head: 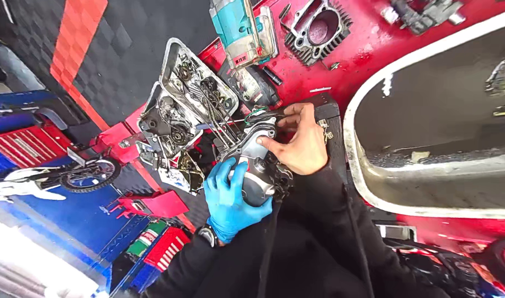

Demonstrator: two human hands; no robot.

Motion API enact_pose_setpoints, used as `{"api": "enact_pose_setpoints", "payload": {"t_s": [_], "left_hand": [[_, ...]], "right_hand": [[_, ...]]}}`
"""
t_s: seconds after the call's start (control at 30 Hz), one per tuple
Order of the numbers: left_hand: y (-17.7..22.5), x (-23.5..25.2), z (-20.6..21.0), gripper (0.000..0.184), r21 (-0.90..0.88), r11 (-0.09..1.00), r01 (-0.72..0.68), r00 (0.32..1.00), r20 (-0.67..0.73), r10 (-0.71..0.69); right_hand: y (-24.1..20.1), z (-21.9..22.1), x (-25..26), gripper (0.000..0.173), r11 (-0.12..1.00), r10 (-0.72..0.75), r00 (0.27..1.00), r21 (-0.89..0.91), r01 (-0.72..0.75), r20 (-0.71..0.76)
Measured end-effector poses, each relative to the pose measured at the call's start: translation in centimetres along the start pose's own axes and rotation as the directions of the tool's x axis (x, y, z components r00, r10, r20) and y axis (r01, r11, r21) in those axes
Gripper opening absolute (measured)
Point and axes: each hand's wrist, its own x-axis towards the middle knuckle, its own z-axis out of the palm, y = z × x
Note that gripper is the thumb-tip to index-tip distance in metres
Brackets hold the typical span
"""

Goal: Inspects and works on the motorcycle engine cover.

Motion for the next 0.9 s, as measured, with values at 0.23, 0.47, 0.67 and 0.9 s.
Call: {"api": "enact_pose_setpoints", "payload": {"t_s": [0.23, 0.47, 0.67, 0.9], "left_hand": [[0.2, 0.1, -0.3, 0.101, 0.015, 1.0, 0.021, 0.999, 0.042, -0.022], [0.2, 0.1, -0.7, 0.099, -0.02, 0.999, 0.039, 0.997, 0.067, -0.038], [0.2, 0.6, -1.4, 0.099, -0.03, 0.999, 0.045, 0.985, 0.168, -0.039], [-0.7, 0.0, -1.5, 0.106, -0.177, 0.982, 0.061, 0.976, 0.217, -0.022]], "right_hand": [[1.0, 0.1, 0.9, 0.106, 0.993, 0.024, 0.97, 0.106, -0.051, 0.243], [1.1, 1.2, 0.9, 0.089, 0.875, -0.041, 0.969, 0.478, -0.083, 0.243], [0.8, 1.8, 0.3, 0.076, 0.824, 0.01, 0.983, 0.555, -0.112, 0.182], [0.7, 1.9, 0.3, 0.072, 0.832, 0.007, 0.983, 0.544, -0.107, 0.182]]}}
